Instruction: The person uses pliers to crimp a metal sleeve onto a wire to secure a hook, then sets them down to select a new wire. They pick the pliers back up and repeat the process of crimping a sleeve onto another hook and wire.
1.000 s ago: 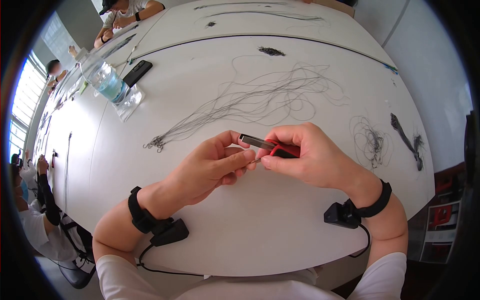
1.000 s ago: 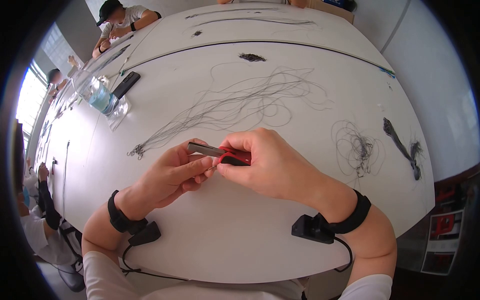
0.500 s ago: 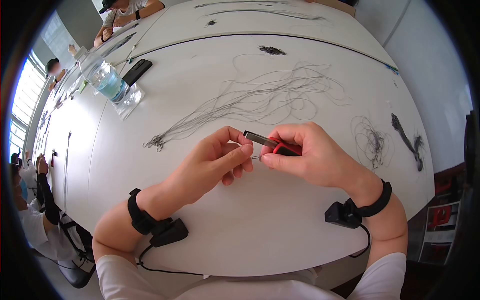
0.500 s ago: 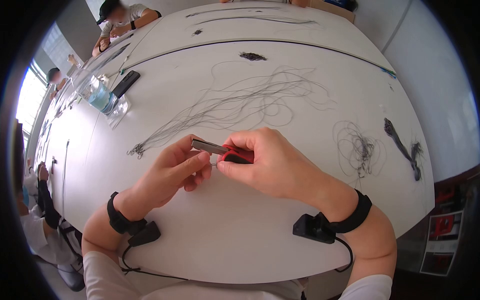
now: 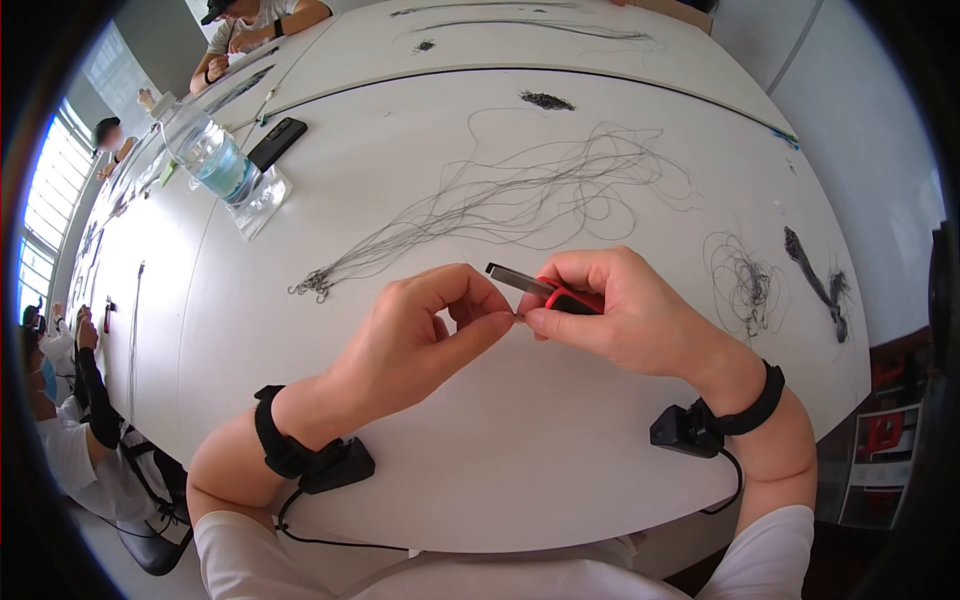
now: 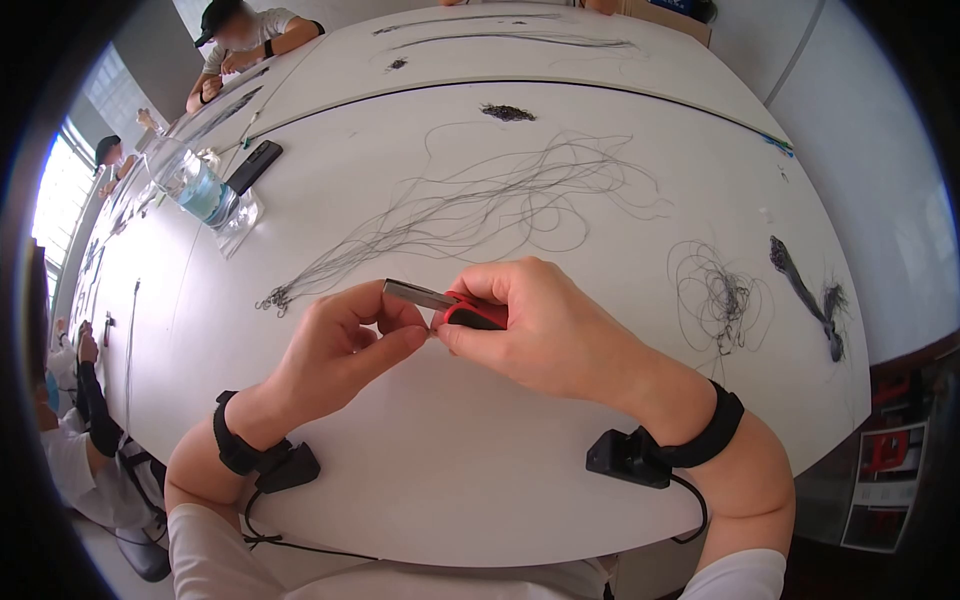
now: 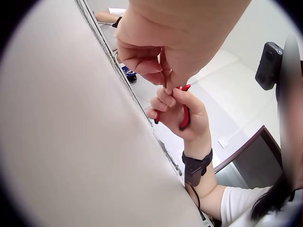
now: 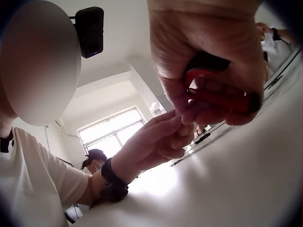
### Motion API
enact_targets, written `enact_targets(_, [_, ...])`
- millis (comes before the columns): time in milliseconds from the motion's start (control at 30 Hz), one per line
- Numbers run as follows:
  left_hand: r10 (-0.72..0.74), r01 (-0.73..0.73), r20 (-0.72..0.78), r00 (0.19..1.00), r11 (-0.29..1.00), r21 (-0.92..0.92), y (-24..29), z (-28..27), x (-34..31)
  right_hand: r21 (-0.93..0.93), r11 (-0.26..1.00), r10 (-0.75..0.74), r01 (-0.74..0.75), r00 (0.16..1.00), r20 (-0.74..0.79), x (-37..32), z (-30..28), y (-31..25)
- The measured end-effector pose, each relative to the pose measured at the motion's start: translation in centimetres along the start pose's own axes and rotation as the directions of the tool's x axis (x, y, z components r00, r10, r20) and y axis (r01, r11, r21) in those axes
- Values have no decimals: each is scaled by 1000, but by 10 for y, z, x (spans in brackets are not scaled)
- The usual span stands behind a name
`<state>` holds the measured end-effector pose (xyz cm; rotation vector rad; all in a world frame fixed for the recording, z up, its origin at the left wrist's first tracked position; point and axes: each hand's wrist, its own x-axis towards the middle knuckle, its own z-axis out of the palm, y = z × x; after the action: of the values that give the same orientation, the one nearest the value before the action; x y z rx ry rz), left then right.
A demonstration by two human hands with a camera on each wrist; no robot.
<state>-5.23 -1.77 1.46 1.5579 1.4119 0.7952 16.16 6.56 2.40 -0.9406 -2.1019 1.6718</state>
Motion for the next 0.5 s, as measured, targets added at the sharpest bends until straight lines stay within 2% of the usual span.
enact_targets(67, [-49,51,19,999,995,-87,-2,0,0,-25,1000,-18,18,1000,-2,0,0,1])
enact_targets(133, [-20,19,-6,1000,994,-109,-7,3,0,-49,998,-36,35,999,-2,0,0,-1])
enact_targets(200, [9,-13,-30,1000,991,-130,-9,4,0,-77,995,73,-69,997,40,-1,-2,-8])
enact_targets(333, [4,-6,-15,1000,991,-135,-11,5,1,-70,994,86,-83,995,42,-1,0,-7])
enact_targets(400, [9,-11,-15,1000,990,-144,-11,6,0,-62,998,-9,9,1000,-12,-1,3,-2])
enact_targets(433, [-10,8,-13,1000,986,-165,-12,6,0,-62,998,-10,9,1000,-12,-2,5,-1])
enact_targets(500, [-29,26,-12,1000,982,-185,-12,5,0,-121,986,-124,112,988,-95,-2,9,1])
